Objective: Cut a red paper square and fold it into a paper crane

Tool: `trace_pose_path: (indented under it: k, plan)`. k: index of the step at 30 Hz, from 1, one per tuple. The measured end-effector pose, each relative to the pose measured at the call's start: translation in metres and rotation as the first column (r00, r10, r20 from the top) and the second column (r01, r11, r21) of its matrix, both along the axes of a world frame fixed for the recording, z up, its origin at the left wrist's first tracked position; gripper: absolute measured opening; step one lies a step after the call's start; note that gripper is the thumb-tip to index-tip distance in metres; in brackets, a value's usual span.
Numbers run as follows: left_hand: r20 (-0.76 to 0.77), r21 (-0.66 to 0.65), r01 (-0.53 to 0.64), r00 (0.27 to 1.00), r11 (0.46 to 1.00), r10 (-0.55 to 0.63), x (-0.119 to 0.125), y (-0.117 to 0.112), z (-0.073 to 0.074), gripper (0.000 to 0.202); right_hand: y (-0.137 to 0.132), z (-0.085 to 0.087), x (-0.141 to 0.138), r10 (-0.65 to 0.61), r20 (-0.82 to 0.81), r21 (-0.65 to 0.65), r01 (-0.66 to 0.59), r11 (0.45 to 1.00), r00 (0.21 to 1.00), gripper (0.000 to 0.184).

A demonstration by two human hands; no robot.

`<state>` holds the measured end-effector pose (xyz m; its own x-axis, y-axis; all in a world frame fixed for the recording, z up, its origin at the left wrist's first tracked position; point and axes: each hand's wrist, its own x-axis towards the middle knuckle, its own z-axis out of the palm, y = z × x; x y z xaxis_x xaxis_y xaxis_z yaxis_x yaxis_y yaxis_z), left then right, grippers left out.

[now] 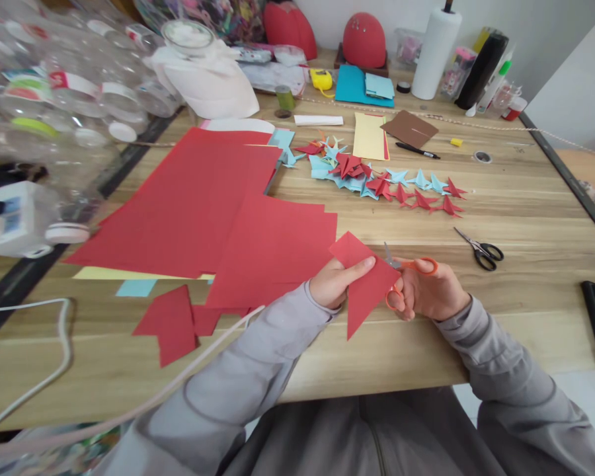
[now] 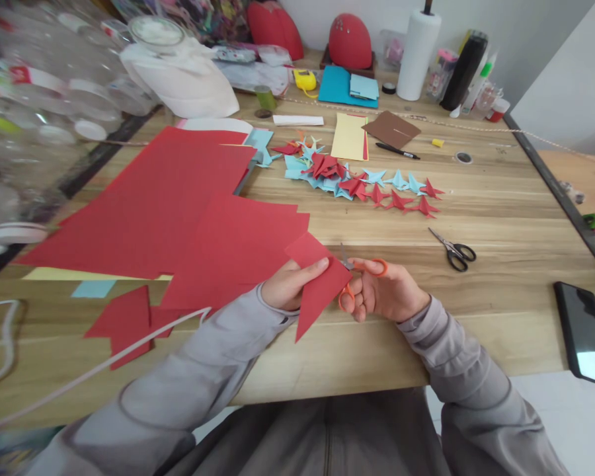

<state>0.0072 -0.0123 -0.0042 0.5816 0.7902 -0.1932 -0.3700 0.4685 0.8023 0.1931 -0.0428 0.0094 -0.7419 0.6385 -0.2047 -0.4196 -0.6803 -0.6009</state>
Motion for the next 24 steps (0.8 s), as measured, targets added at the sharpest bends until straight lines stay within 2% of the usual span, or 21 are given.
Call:
trace_pose_path:
  k: [3, 6, 10, 13, 17, 24]
  plan:
    - [0.020, -0.117, -0.056, 0.998, 0.992, 0.059, 0.0002, 0.0023, 0.0036, 0.024, -0.0009, -0.0003, 0.0007, -0.037, 0.030, -0.011, 0.037, 0.999, 0.999, 0.034]
    - [0.066, -0.151, -0.030, 0.997, 0.988, 0.041, 0.0005, 0.0025, 0.0017, 0.023, -0.0017, -0.0013, 0.0009, -0.016, 0.039, -0.019, 0.017, 1.000, 0.999, 0.036]
    - [0.065, -0.105, -0.018, 0.998, 0.994, 0.025, 0.0008, 0.0001, -0.0020, 0.020, -0.0020, -0.0006, 0.0003, 0.048, 0.041, -0.007, -0.048, 0.999, 0.998, 0.042]
    - [0.038, -0.051, -0.024, 0.999, 0.998, 0.026, 0.0002, -0.0004, -0.0011, 0.019, -0.0016, 0.0010, 0.0002, 0.030, 0.023, -0.006, -0.030, 1.000, 0.999, 0.040]
    - [0.043, -0.028, 0.037, 0.998, 0.999, -0.036, -0.0019, 0.0009, 0.0006, 0.024, -0.0017, 0.0017, 0.0013, 0.014, 0.023, -0.034, -0.013, 0.999, 1.000, 0.042]
    - [-0.051, 0.075, 0.051, 0.998, 0.996, -0.047, -0.0035, 0.0006, -0.0048, 0.028, -0.0028, -0.0027, -0.0010, 0.028, -0.057, -0.073, -0.032, 0.997, 0.998, 0.043]
